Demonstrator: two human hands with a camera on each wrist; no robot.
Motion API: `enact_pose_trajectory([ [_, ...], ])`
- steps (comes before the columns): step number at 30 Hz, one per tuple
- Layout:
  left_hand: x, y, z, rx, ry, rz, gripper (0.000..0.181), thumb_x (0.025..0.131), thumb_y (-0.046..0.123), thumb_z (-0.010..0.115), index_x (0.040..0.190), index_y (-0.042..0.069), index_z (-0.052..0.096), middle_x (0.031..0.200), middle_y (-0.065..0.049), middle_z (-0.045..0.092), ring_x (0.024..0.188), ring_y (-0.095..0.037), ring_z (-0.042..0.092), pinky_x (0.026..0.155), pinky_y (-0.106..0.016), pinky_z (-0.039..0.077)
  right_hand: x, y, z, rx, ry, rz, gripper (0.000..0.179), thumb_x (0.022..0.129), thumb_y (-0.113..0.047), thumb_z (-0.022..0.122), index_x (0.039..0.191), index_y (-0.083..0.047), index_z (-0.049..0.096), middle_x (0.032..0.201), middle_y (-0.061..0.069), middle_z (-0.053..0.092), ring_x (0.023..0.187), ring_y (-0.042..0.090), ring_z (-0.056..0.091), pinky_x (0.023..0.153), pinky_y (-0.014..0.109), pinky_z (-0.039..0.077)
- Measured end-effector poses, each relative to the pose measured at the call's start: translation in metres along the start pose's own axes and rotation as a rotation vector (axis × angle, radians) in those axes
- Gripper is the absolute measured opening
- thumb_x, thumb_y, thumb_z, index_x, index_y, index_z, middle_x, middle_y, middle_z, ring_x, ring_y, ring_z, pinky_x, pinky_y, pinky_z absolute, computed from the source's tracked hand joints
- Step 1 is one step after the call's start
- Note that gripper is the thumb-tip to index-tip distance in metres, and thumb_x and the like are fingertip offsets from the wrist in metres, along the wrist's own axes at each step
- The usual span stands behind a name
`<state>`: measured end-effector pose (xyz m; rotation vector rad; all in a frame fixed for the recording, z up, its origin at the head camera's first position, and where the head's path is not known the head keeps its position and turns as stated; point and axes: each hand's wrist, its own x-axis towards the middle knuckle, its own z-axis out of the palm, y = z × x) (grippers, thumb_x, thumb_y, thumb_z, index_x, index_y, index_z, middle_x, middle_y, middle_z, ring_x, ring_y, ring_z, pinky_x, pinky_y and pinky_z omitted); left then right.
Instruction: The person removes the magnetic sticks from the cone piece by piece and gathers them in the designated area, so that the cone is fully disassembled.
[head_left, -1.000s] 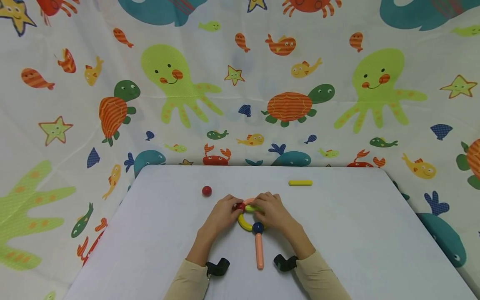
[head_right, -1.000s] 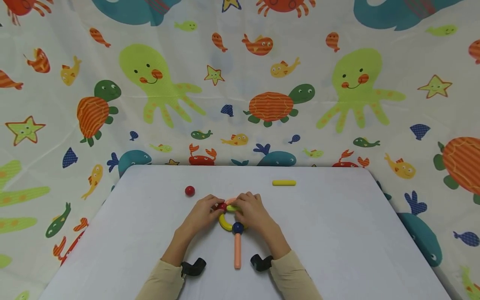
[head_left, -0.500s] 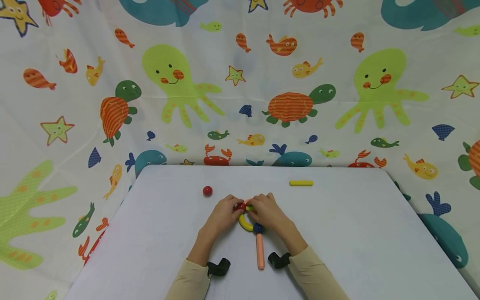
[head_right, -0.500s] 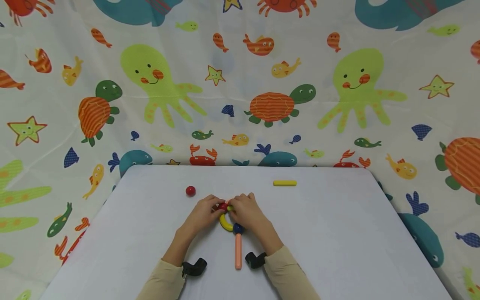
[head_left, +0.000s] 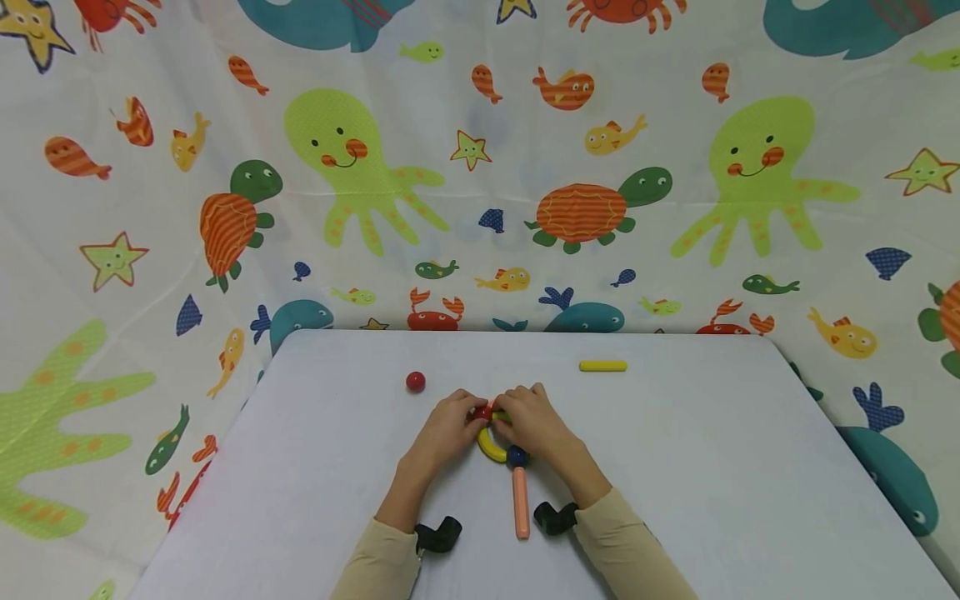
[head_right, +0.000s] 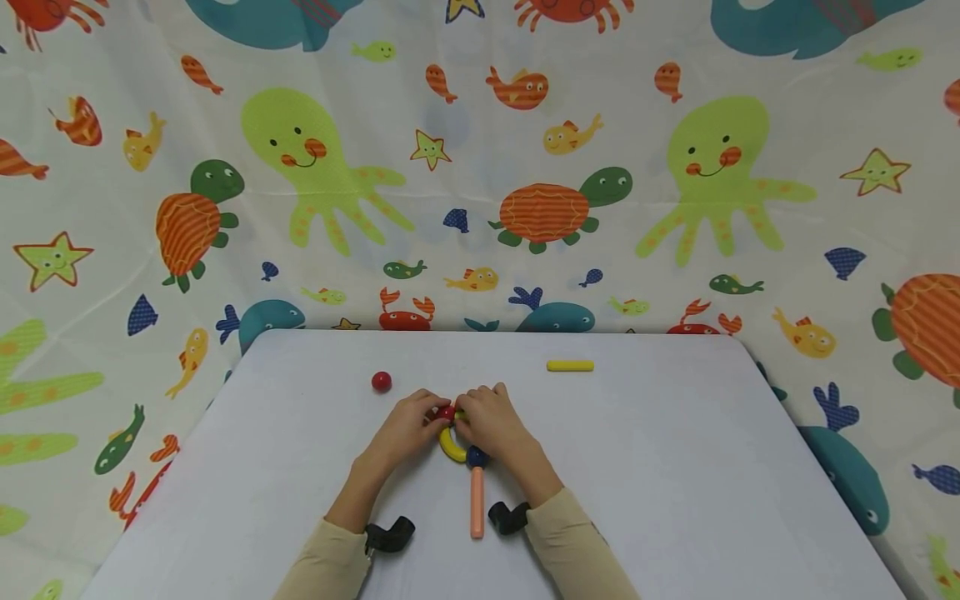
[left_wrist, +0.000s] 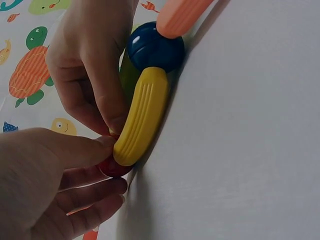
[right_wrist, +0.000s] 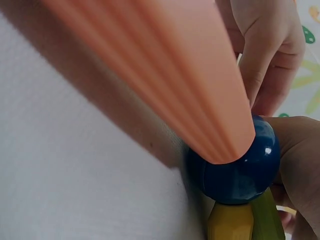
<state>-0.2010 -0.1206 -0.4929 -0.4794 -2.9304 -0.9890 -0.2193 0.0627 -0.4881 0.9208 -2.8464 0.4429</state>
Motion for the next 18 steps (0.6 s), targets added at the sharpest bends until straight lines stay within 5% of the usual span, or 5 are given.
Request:
enact_pose_trajectory([
  [18, -0.0006, 0.0011, 0.0002, 0.014, 0.03, 0.041, 0.032, 0.09, 0.013, 0.074, 0.12, 0.003, 0.069, 0.107, -0.009, 0.066, 0.091, -0.018, 0.064, 0.084, -0.035, 0.058, -0.0003, 0.0015, 0.002, -0.036, 0.051, -0.022, 0.018, 0.089, -0.026, 0.075, 0.102, -0.013, 0.075, 0.095, -0.001, 0.074, 0.089, 0.016, 0.061, 0.078, 0.032, 0.037],
])
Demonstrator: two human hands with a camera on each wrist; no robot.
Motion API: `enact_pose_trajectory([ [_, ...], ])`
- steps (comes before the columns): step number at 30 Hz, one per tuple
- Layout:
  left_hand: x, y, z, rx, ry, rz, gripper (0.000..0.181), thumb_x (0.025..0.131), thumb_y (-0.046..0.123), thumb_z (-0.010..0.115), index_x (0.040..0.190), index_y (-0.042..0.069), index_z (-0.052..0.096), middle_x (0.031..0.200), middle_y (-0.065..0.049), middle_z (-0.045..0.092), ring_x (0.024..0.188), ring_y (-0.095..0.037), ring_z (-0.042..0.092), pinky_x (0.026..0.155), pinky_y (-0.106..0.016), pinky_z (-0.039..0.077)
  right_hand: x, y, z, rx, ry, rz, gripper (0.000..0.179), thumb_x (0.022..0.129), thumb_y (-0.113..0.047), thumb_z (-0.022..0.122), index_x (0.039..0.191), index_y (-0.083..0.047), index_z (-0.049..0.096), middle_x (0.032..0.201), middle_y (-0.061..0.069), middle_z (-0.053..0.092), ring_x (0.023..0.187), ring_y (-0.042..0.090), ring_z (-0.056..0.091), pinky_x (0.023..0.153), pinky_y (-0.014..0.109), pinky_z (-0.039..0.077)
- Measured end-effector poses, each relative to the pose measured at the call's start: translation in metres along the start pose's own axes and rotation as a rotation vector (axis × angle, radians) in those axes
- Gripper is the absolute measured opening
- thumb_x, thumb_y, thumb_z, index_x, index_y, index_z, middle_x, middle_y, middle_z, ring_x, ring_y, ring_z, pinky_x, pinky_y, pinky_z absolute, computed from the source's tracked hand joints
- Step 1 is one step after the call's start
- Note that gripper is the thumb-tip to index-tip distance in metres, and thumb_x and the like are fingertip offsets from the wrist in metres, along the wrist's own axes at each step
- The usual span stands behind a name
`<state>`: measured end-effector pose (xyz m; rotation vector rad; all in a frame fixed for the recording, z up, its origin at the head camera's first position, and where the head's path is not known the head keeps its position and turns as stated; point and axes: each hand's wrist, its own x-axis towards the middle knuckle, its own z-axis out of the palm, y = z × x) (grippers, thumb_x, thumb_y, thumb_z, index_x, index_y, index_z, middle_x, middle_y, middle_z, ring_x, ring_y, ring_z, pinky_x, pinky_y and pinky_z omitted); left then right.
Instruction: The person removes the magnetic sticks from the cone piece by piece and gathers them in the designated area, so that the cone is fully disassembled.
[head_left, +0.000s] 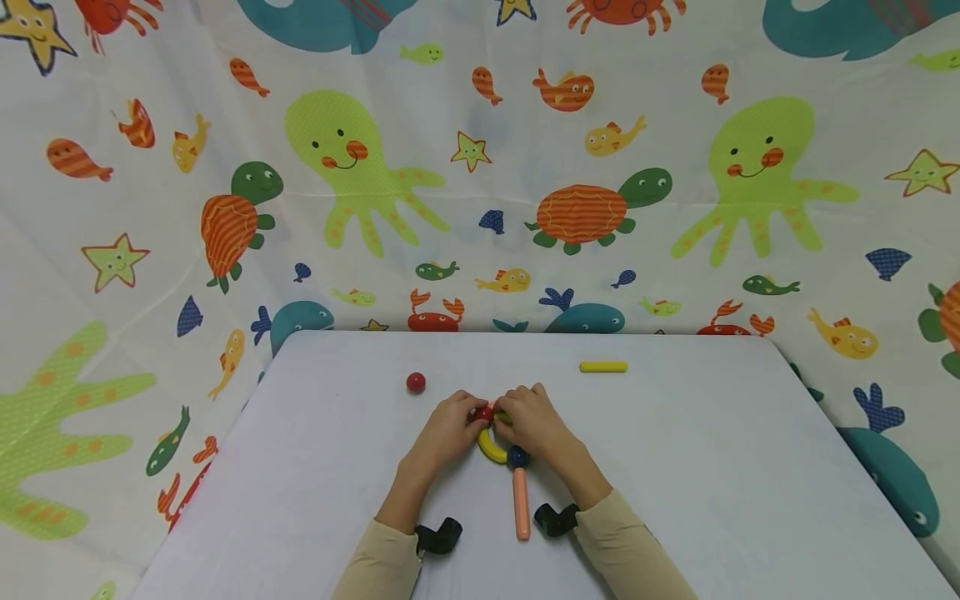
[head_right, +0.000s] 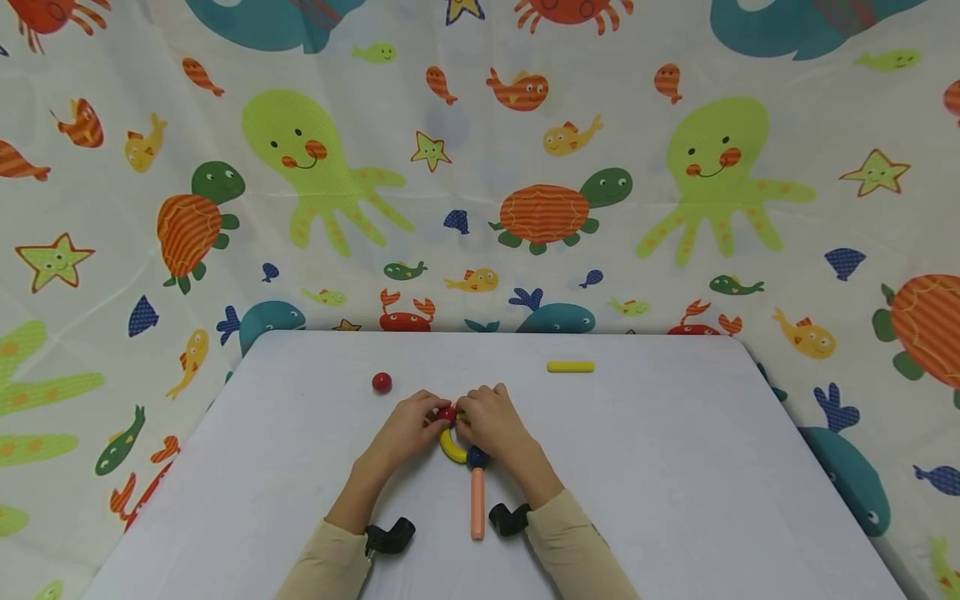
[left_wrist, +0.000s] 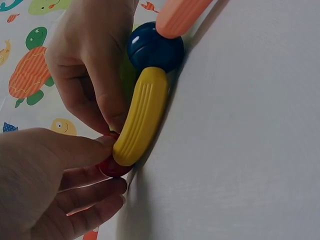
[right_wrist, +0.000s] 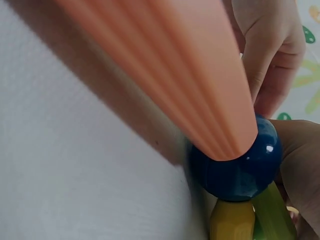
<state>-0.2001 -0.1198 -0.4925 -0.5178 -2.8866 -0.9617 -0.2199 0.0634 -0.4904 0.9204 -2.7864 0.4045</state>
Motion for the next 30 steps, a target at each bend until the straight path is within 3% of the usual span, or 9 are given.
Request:
enact_pose_trajectory([
  [13, 0.001, 0.002, -0.001, -0.016, -0.021, -0.032, 0.032, 0.09, 0.014, 0.074, 0.121, 0.004, 0.069, 0.109, -0.008, 0.066, 0.093, -0.017, 0.063, 0.087, -0.034, 0.058, -0.006, 0.008, -0.007, 0.084, -0.001, 0.092, 0.023, 0.09, -0.029, 0.075, 0.108, -0.013, 0.077, 0.1, 0.0, 0.075, 0.095, 0.017, 0.062, 0.085, 0.035, 0.039],
  [30, 0.001, 0.002, -0.001, -0.014, -0.029, -0.053, 0.032, 0.092, 0.014, 0.072, 0.123, 0.005, 0.069, 0.111, -0.008, 0.066, 0.095, -0.017, 0.063, 0.088, -0.034, 0.058, -0.029, 0.037, -0.027, 0.193, 0.102, 0.168, 0.022, 0.09, -0.021, 0.075, 0.108, -0.01, 0.074, 0.102, 0.002, 0.07, 0.099, 0.021, 0.063, 0.095, 0.04, 0.053],
])
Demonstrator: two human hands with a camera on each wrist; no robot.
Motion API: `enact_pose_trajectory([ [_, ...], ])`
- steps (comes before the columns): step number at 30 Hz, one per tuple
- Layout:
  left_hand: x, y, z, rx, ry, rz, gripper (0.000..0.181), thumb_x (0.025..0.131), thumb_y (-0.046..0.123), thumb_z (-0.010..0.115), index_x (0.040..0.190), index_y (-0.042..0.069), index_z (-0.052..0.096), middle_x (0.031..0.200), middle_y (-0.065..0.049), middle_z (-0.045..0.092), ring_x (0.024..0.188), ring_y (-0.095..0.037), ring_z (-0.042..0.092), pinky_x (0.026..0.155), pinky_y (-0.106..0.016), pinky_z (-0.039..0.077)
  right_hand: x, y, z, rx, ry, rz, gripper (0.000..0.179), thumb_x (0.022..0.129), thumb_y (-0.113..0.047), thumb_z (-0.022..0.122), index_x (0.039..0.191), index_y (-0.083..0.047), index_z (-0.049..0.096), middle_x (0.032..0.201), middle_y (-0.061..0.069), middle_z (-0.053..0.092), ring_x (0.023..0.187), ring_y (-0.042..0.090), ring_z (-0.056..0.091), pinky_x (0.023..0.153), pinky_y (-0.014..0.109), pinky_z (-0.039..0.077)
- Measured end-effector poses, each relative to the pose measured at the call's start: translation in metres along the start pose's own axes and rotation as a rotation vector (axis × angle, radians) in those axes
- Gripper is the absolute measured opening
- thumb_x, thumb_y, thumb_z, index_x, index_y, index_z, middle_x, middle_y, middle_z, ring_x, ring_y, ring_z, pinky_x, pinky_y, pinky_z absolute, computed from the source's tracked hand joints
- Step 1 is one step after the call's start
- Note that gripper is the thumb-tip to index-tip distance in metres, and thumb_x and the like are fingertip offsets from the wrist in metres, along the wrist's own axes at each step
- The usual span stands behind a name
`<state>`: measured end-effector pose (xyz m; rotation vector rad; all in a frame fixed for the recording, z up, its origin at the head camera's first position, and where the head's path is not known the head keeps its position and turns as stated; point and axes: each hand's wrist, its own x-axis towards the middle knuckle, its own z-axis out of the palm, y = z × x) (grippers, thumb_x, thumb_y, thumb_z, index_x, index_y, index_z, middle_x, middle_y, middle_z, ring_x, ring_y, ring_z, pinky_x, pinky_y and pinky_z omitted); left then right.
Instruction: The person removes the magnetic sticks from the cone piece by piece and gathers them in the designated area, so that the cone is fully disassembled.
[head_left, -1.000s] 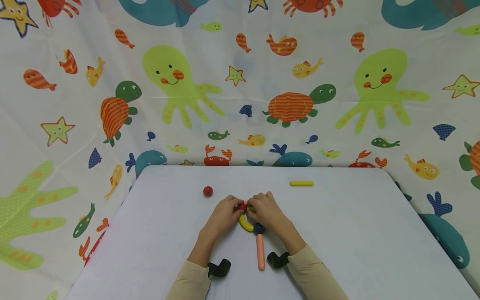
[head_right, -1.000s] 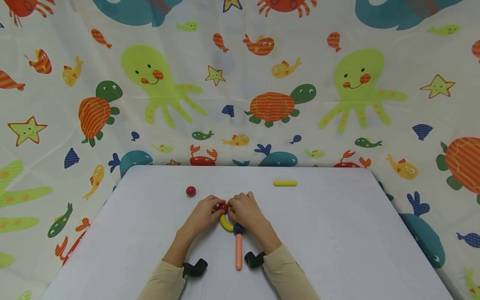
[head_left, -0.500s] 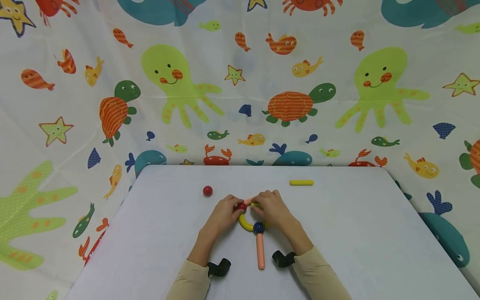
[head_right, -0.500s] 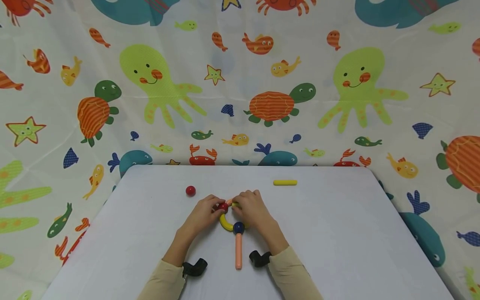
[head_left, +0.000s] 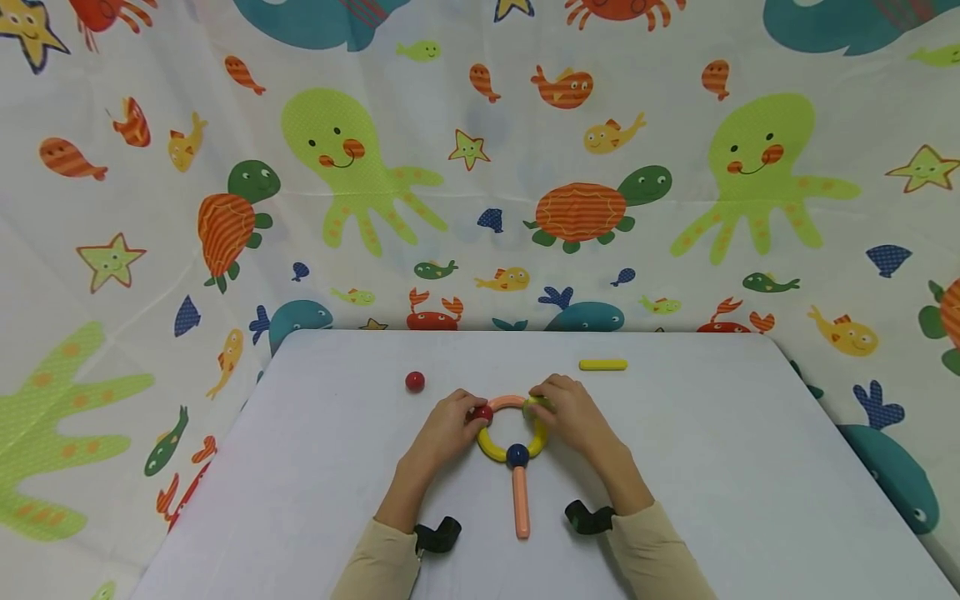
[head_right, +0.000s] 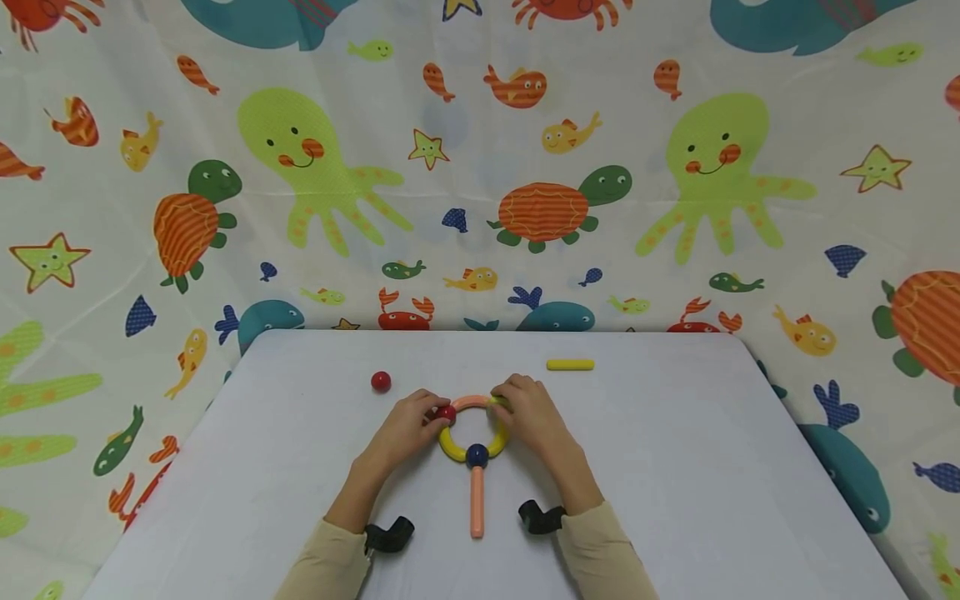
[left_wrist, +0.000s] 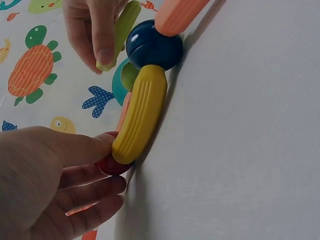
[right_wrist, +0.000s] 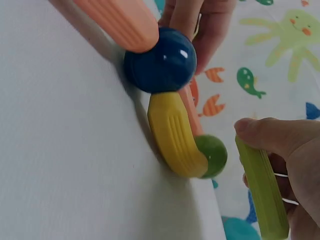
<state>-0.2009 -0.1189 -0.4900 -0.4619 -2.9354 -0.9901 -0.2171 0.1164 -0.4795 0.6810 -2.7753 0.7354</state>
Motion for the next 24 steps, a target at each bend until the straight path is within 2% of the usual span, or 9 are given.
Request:
enact_pose_trajectory([
  [12, -0.001, 0.0, 0.0, -0.001, -0.002, -0.001, 0.032, 0.092, 0.015, 0.072, 0.123, 0.006, 0.069, 0.111, -0.008, 0.066, 0.095, -0.017, 0.063, 0.089, -0.034, 0.058, -0.008, 0.024, -0.002, 0.004, 0.039, 0.049, 0.022, 0.09, -0.018, 0.075, 0.108, -0.005, 0.074, 0.1, 0.005, 0.069, 0.098, 0.022, 0.064, 0.092, 0.042, 0.055],
  [24, -0.001, -0.001, 0.001, -0.001, -0.002, 0.0, 0.033, 0.092, 0.015, 0.072, 0.123, 0.006, 0.069, 0.111, -0.007, 0.066, 0.095, -0.017, 0.063, 0.089, -0.034, 0.058, -0.011, 0.037, 0.005, 0.027, -0.054, 0.12, 0.022, 0.091, -0.018, 0.073, 0.109, -0.005, 0.073, 0.101, 0.006, 0.069, 0.098, 0.022, 0.062, 0.093, 0.042, 0.054],
])
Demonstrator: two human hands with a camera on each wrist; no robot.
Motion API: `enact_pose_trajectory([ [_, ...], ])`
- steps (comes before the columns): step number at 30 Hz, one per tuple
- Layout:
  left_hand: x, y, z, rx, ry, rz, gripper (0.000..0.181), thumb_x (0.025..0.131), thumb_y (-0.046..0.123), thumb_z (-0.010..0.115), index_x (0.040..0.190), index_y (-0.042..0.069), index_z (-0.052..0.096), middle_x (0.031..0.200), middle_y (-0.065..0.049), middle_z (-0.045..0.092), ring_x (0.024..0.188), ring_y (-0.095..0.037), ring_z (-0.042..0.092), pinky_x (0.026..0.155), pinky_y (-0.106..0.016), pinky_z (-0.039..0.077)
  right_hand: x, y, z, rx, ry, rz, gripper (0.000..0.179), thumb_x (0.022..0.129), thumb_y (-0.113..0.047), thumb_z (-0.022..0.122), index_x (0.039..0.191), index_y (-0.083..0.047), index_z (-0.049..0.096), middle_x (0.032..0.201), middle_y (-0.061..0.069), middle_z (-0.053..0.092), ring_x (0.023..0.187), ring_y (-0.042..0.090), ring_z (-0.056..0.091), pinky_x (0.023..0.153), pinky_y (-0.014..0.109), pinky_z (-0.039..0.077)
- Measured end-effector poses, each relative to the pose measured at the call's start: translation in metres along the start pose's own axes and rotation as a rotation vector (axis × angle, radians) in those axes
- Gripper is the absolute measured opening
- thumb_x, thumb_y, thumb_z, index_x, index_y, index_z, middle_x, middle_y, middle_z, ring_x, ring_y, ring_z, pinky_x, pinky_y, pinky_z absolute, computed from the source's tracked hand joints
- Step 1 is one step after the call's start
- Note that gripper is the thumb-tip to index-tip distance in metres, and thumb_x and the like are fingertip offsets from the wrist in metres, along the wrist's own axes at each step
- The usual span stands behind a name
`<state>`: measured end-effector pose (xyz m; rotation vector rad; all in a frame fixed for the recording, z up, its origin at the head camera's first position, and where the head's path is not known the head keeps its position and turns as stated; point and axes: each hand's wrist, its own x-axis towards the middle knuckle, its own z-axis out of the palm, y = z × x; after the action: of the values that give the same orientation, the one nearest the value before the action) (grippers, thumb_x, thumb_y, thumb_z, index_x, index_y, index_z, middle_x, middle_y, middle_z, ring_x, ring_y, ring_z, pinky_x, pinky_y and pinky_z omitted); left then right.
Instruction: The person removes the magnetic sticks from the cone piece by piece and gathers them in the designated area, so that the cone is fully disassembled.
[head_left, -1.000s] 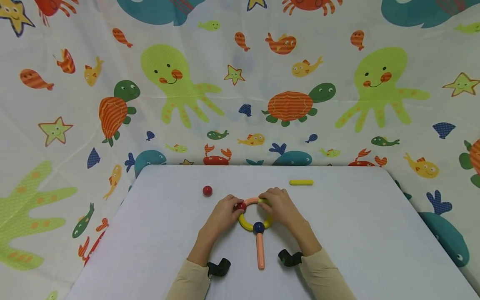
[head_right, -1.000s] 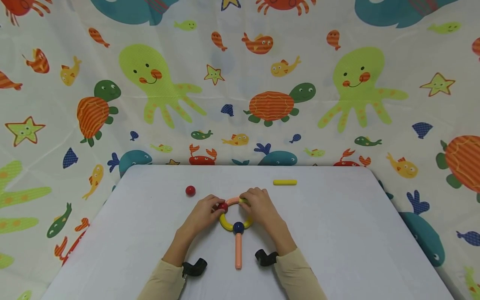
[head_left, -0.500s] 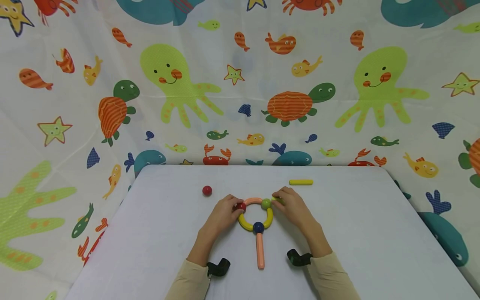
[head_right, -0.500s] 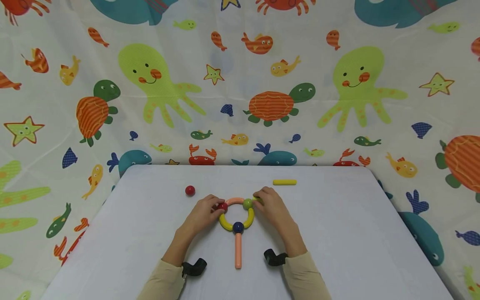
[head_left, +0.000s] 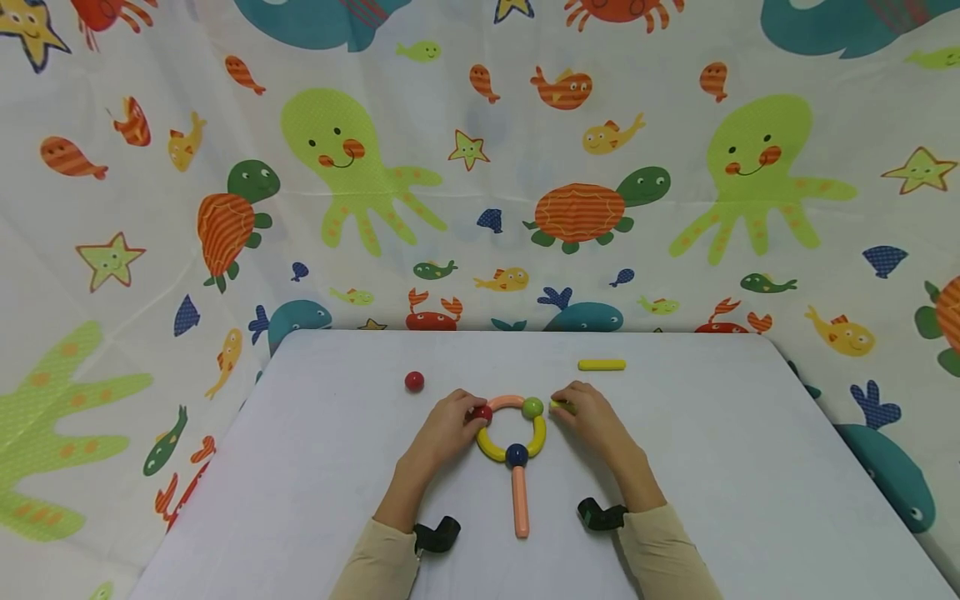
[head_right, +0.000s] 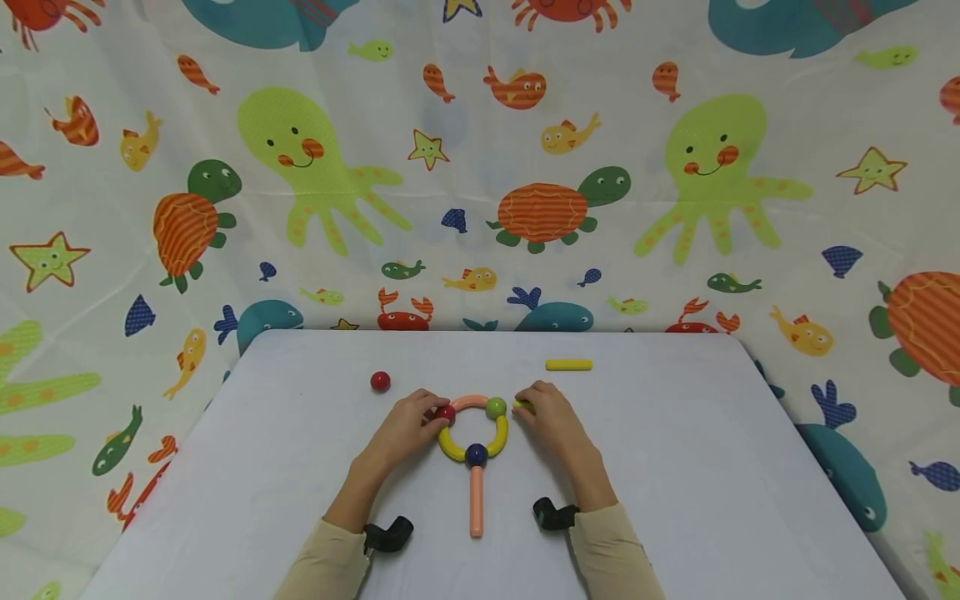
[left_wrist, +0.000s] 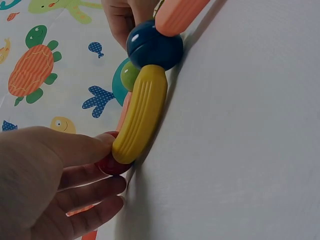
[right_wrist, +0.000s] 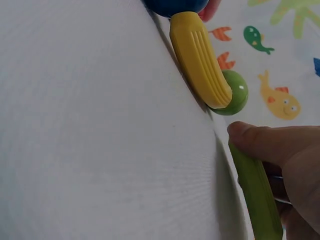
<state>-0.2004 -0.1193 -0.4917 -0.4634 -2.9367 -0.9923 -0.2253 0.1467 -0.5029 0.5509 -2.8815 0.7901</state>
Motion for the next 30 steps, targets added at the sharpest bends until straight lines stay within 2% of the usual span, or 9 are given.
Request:
enact_pose_trajectory([
  [4, 0.0, 0.0, 0.0, -0.004, -0.003, -0.001, 0.033, 0.092, 0.016, 0.072, 0.124, 0.006, 0.069, 0.111, -0.007, 0.066, 0.096, -0.017, 0.063, 0.09, -0.034, 0.057, 0.0, 0.003, 0.004, 0.0, -0.023, 0.029, 0.023, 0.091, -0.02, 0.073, 0.11, -0.006, 0.073, 0.102, 0.005, 0.068, 0.099, 0.021, 0.061, 0.095, 0.042, 0.054],
  [10, 0.001, -0.001, 0.001, -0.004, -0.003, -0.004, 0.033, 0.092, 0.015, 0.072, 0.124, 0.006, 0.069, 0.112, -0.007, 0.066, 0.096, -0.017, 0.063, 0.09, -0.035, 0.057, 0.001, 0.005, 0.006, -0.004, -0.017, 0.027, 0.024, 0.09, -0.02, 0.075, 0.11, -0.007, 0.074, 0.102, 0.004, 0.068, 0.098, 0.02, 0.06, 0.094, 0.041, 0.054],
  [15, 0.002, -0.002, 0.001, 0.006, -0.008, -0.014, 0.034, 0.092, 0.016, 0.072, 0.124, 0.006, 0.068, 0.112, -0.007, 0.066, 0.096, -0.017, 0.063, 0.091, -0.035, 0.057, 0.0, 0.003, 0.004, 0.008, -0.024, 0.032, 0.024, 0.09, -0.019, 0.075, 0.11, -0.006, 0.073, 0.102, 0.005, 0.068, 0.099, 0.02, 0.06, 0.095, 0.041, 0.054],
  [22, 0.002, -0.002, 0.0, 0.005, -0.009, -0.006, 0.033, 0.092, 0.015, 0.072, 0.124, 0.006, 0.068, 0.111, -0.008, 0.066, 0.096, -0.017, 0.063, 0.09, -0.034, 0.057, 0.001, 0.004, 0.0, -0.008, -0.065, 0.081, 0.027, 0.09, -0.018, 0.075, 0.113, -0.005, 0.072, 0.105, 0.006, 0.067, 0.099, 0.02, 0.059, 0.095, 0.041, 0.053],
  [30, 0.002, -0.001, 0.001, 0.015, -0.013, -0.022, 0.034, 0.092, 0.015, 0.072, 0.125, 0.007, 0.068, 0.113, -0.007, 0.066, 0.097, -0.017, 0.063, 0.091, -0.034, 0.058, 0.002, 0.008, -0.009, -0.003, -0.097, 0.094, 0.025, 0.088, -0.012, 0.076, 0.111, -0.003, 0.072, 0.103, 0.007, 0.067, 0.097, 0.021, 0.06, 0.093, 0.042, 0.054],
])
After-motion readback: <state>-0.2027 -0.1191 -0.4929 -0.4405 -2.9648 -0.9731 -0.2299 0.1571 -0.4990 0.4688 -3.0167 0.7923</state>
